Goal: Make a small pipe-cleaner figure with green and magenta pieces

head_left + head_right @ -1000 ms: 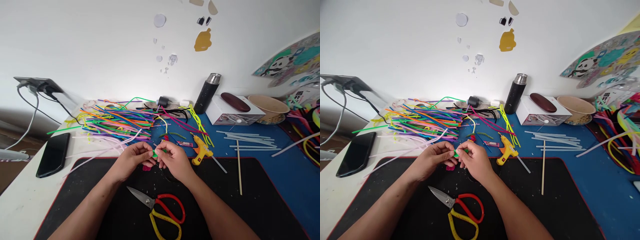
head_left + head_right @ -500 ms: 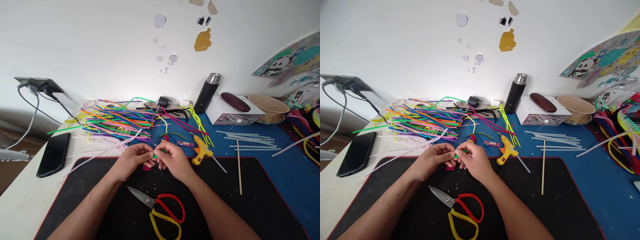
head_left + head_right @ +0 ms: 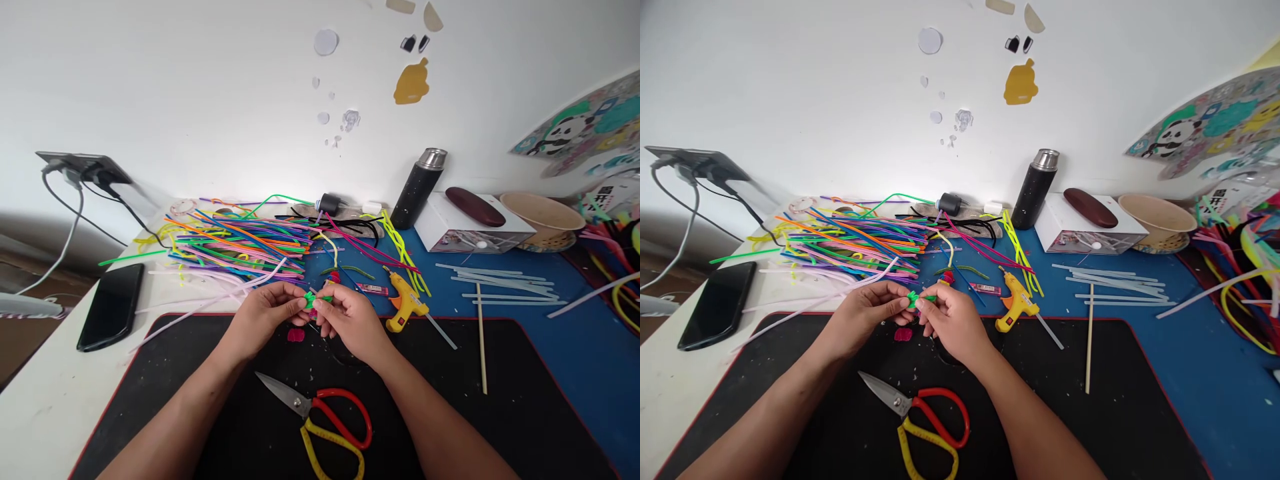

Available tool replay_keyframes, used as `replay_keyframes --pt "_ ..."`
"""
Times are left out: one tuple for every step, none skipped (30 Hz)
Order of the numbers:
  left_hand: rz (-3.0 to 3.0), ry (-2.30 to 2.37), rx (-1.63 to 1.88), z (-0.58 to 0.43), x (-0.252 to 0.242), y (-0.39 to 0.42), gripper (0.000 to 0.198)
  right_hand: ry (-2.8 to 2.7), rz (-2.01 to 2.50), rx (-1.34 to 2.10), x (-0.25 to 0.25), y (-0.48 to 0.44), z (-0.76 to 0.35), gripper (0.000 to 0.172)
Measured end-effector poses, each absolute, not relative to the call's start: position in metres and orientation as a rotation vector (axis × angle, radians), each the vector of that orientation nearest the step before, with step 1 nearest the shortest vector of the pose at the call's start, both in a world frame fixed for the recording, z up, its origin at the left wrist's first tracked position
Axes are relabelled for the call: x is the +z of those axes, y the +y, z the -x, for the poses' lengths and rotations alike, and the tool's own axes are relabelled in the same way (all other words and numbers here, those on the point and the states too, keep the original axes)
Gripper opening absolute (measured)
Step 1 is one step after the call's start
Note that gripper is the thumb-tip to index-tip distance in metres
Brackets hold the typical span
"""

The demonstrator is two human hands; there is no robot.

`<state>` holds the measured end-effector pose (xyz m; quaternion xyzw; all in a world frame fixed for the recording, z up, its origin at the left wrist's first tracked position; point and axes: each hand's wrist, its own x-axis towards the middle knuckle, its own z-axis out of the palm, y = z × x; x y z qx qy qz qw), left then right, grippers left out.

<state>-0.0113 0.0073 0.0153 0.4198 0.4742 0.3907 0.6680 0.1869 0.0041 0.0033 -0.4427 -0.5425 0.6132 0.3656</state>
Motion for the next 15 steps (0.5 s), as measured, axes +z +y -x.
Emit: replay_keyframes --pt "-0.93 1.069 0.877 0.0113 0.015 0.0076 0.046 -1.4 1.134 1.573 0.0035 0.0041 -0.1872 0.023" --pt "-0.918 1.069 0.871 0.0115 0.0148 0.0077 0.046 -1.407 1.13 1.57 0.0036 0.0041 -0.1875 0.023" --pt "-0.912 1.067 0.862 0.0118 0.0147 0.0078 0.047 -1.414 1.128 1.568 0.0037 0.0041 -0.1878 0.023" --pt "-0.908 1.062 0.851 0.0124 0.0147 0.0078 0.047 -1.419 1.126 1.568 0.0037 0.0041 -0.188 0.024" --pt "-0.907 1.052 0.836 0.013 0.0147 0.0078 0.047 -1.421 1.123 1.569 0.0037 0.0042 -0.1882 0.024" --pt "-0.908 1.041 0.819 0.0137 0.0148 0.0076 0.047 -1.419 1.12 1.573 0.0035 0.0042 -0.1883 0.023" --pt "-0.912 1.03 0.802 0.0144 0.015 0.0075 0.047 -1.417 1.116 1.577 0.0032 0.0043 -0.1882 0.023" --pt "-0.917 1.019 0.787 0.0149 0.0153 0.0073 0.046 -1.417 1.114 1.582 0.0028 0.0044 -0.1882 0.023" --pt "-0.923 1.01 0.775 0.0154 0.0158 0.007 0.046 -1.417 1.112 1.587 0.0024 0.0044 -0.1881 0.022" --pt "-0.928 1.004 0.767 0.0156 0.0163 0.0067 0.045 -1.417 1.112 1.589 0.0019 0.0044 -0.188 0.022" --pt "-0.936 0.998 0.76 0.0157 0.0168 0.0064 0.045 -1.417 1.114 1.591 0.0015 0.0044 -0.1879 0.022" --pt "-0.946 0.995 0.755 0.0157 0.0173 0.006 0.044 -1.417 1.117 1.593 0.0012 0.0044 -0.1879 0.022" --pt "-0.961 0.992 0.748 0.0156 0.0177 0.0057 0.044 -1.418 1.12 1.596 0.0009 0.0044 -0.1879 0.022" --pt "-0.976 0.992 0.742 0.0154 0.0179 0.0054 0.043 -1.421 1.124 1.6 0.0006 0.0043 -0.1879 0.023" --pt "-0.993 0.994 0.736 0.0153 0.0179 0.0052 0.044 -1.426 1.128 1.605 0.0004 0.0043 -0.1879 0.023"
